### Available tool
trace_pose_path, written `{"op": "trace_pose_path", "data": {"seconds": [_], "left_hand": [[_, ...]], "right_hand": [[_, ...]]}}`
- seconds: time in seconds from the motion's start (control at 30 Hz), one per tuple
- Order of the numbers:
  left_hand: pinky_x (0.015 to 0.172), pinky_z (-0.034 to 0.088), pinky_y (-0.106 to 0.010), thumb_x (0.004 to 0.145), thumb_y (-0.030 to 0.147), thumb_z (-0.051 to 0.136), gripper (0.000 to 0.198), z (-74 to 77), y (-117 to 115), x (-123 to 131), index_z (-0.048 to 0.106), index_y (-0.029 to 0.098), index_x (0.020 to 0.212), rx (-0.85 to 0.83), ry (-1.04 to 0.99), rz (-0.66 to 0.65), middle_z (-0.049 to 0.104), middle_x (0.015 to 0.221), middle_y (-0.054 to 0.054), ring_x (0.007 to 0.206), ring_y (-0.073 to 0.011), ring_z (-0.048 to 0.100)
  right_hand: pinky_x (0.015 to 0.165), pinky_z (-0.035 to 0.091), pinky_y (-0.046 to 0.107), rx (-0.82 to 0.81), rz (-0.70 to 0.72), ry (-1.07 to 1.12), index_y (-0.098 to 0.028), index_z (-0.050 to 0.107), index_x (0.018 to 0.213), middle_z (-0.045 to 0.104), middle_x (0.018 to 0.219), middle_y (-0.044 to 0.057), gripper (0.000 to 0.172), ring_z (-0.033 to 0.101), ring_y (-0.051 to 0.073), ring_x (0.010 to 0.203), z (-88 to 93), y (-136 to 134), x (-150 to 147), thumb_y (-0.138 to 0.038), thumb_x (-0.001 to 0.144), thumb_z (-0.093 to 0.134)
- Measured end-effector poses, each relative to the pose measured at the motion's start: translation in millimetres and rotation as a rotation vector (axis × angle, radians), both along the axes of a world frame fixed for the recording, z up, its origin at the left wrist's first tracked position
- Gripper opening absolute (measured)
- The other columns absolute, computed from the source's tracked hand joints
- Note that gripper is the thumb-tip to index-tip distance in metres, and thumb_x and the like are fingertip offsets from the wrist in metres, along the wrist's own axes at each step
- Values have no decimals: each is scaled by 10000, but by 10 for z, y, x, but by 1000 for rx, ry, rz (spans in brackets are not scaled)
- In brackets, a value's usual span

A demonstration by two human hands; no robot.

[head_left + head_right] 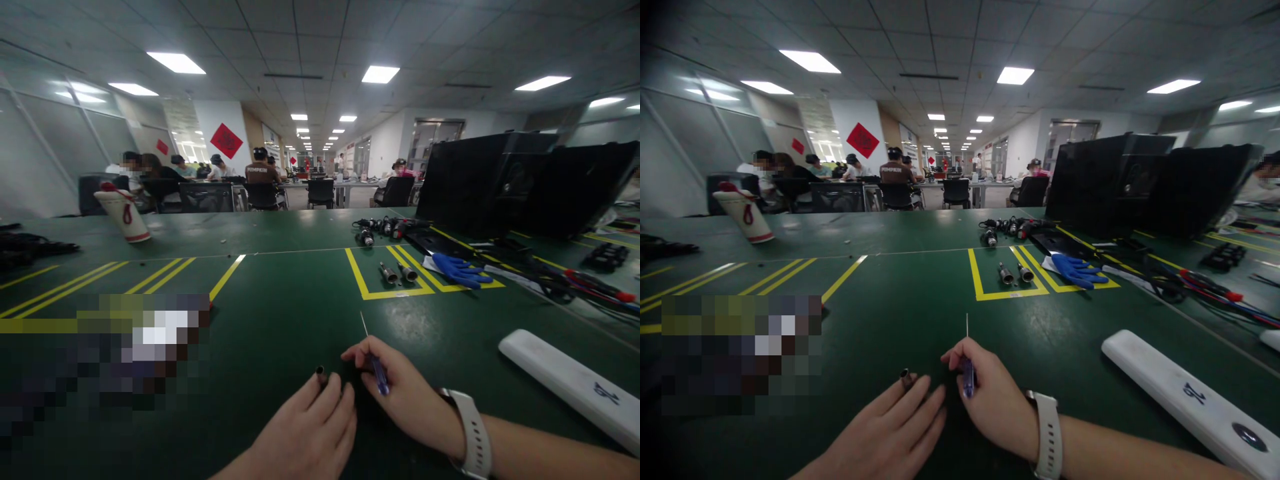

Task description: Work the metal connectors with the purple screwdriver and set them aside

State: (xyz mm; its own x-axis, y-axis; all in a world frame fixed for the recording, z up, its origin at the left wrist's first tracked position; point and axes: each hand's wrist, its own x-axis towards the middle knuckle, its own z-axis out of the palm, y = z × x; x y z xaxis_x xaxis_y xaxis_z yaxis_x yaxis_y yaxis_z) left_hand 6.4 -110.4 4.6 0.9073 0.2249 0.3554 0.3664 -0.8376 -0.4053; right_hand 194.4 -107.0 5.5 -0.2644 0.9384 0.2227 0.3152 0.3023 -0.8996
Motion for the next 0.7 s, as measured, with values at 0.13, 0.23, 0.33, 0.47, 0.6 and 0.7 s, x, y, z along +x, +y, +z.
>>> {"op": "trace_pose_path", "data": {"seconds": [0.13, 0.23, 0.33, 0.47, 0.6, 0.7], "left_hand": [[850, 402, -356, 883, 240, 414, 256, 38, -9, 4, 626, 152, 996, 20, 21, -30, 669, 1051, -73, 978, -224, 556], [865, 385, -364, 891, 221, 398, 251, 35, 12, 4, 625, 159, 977, 38, 14, -24, 671, 1035, -56, 967, -219, 557], [880, 372, -360, 897, 233, 397, 240, 16, 41, -1, 619, 170, 961, 5, 4, -6, 667, 1017, -43, 972, -215, 551], [899, 359, -359, 894, 239, 412, 222, -7, 98, -42, 608, 175, 977, -54, -3, 15, 654, 1016, -46, 987, -218, 541], [919, 354, -349, 891, 250, 428, 209, 4, 166, -116, 610, 180, 967, -76, -30, 31, 648, 1023, -45, 1013, -213, 528], [918, 366, -339, 886, 253, 443, 205, 48, 153, -137, 612, 192, 985, -85, -17, 24, 652, 1027, -37, 1002, -200, 539]], "right_hand": [[821, 444, 338, 9, 15, -31, -200, 484, 849, 623, 984, 36, 284, 584, 176, 936, -31, -19, 11, 41, 713, 414], [828, 453, 335, 3, 17, -16, -200, 487, 866, 621, 1004, 40, 238, 587, 173, 944, 31, 18, 31, 2, 755, 427], [841, 467, 334, 13, 3, -40, -202, 479, 870, 618, 1041, 50, 166, 591, 172, 962, 178, -1, 118, -55, 799, 446], [821, 515, 333, 90, -55, -246, -225, 504, 980, 594, 1170, 76, 147, 599, 197, 1013, 211, -270, 345, -158, 858, 456], [959, 457, 297, 234, 188, -441, -285, 602, 917, 538, 1279, -3, 161, 501, 226, 1170, -108, -560, 514, -242, 768, 647], [1003, 397, 268, 296, 277, -607, -244, 615, 986, 455, 1328, 16, 163, 449, 191, 1200, -318, -577, 494, -190, 845, 554]]}}
